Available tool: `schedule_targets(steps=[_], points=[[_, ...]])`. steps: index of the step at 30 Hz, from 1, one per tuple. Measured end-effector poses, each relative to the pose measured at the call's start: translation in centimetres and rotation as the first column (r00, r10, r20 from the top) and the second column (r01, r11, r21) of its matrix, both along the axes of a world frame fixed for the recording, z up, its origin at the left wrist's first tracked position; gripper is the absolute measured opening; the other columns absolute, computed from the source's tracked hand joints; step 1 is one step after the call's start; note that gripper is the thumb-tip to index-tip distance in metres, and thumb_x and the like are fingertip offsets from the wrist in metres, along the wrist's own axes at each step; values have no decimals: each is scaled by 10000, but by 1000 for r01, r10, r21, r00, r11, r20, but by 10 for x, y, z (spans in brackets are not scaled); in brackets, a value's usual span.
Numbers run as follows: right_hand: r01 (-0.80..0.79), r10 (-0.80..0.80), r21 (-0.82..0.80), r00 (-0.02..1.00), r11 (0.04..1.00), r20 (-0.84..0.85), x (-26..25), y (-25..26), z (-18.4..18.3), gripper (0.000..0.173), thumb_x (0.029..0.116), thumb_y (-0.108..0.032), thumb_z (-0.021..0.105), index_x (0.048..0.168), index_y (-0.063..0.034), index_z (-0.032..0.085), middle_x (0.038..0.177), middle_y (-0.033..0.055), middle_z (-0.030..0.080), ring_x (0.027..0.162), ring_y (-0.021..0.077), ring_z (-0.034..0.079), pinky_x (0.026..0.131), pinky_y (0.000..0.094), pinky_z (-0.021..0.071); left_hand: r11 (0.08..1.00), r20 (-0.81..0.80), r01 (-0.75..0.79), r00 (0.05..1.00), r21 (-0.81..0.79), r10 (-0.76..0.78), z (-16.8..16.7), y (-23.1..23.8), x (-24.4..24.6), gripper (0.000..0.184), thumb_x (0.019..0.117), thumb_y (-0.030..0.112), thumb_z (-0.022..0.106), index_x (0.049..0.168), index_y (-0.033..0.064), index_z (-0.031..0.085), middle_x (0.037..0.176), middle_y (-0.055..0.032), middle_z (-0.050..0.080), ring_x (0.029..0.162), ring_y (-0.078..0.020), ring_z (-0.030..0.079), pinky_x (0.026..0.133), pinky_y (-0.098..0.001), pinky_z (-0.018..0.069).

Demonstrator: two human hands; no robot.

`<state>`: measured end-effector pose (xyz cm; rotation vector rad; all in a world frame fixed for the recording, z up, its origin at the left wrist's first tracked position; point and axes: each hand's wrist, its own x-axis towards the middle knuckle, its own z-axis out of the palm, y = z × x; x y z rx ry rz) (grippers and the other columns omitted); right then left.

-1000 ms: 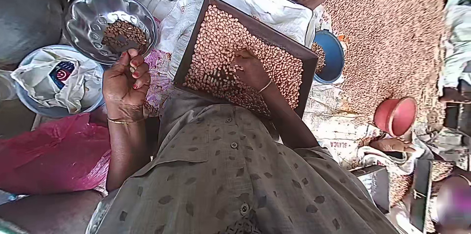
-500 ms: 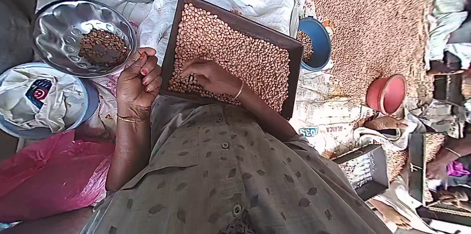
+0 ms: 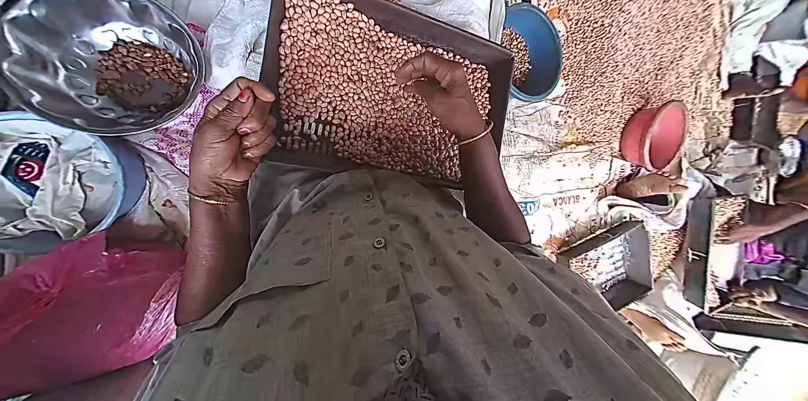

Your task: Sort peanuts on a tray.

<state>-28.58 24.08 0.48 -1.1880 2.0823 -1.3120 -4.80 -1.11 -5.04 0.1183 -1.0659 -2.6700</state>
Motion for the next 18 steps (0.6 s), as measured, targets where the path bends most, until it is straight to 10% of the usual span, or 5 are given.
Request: schedule_targets(steps=[3, 7, 11, 14, 18], points=[[-159, 142, 7, 900, 987, 412, 36, 11, -7, 347, 993, -20, 505, 1328, 64, 543, 1191, 155, 688, 969, 223, 729, 802, 396, 645, 993, -35, -23, 999, 119, 28, -3, -2, 0, 299, 1113, 182, 328, 1032, 153, 614, 622, 110, 469, 445, 29, 393, 403, -101, 336], [-372, 215, 208, 820, 905, 531, 50, 21, -36, 457, 1026, -80, 553, 1469, 16, 486, 1207, 134, 700, 1008, 164, 704, 887, 337, 595, 962, -81, -24, 996, 271, 48, -6, -3, 3, 283, 1113, 176, 335, 1023, 127, 599, 629, 90, 489, 453, 21, 435, 410, -106, 373], [175, -234, 159, 814, 972, 532, 17, 32, -39, 413, 1028, -16, 453, 1440, -7, 468, 1211, 150, 683, 961, 251, 740, 809, 402, 643, 943, -99, -20, 994, 334, 56, -8, -2, 2, 293, 1114, 173, 319, 1029, 117, 594, 637, 72, 506, 462, 4, 462, 417, -117, 400], [624, -514, 62, 579, 779, 633, -4, 30, -30, 319, 1058, -23, 454, 1375, -19, 494, 1204, 141, 690, 969, 256, 743, 821, 395, 638, 932, -107, -24, 992, 362, 67, -9, -3, 2, 301, 1116, 169, 311, 1028, 106, 592, 642, 61, 511, 463, -7, 471, 418, -124, 409], [558, -457, -126, 772, 820, 442, -3, 14, -22, 286, 1012, 0, 477, 1283, 16, 563, 1174, 116, 682, 973, 203, 721, 801, 368, 629, 952, -105, -49, 991, 303, 85, -9, -2, 1, 289, 1111, 163, 333, 1031, 123, 608, 630, 81, 510, 460, 6, 461, 419, -117, 394]])
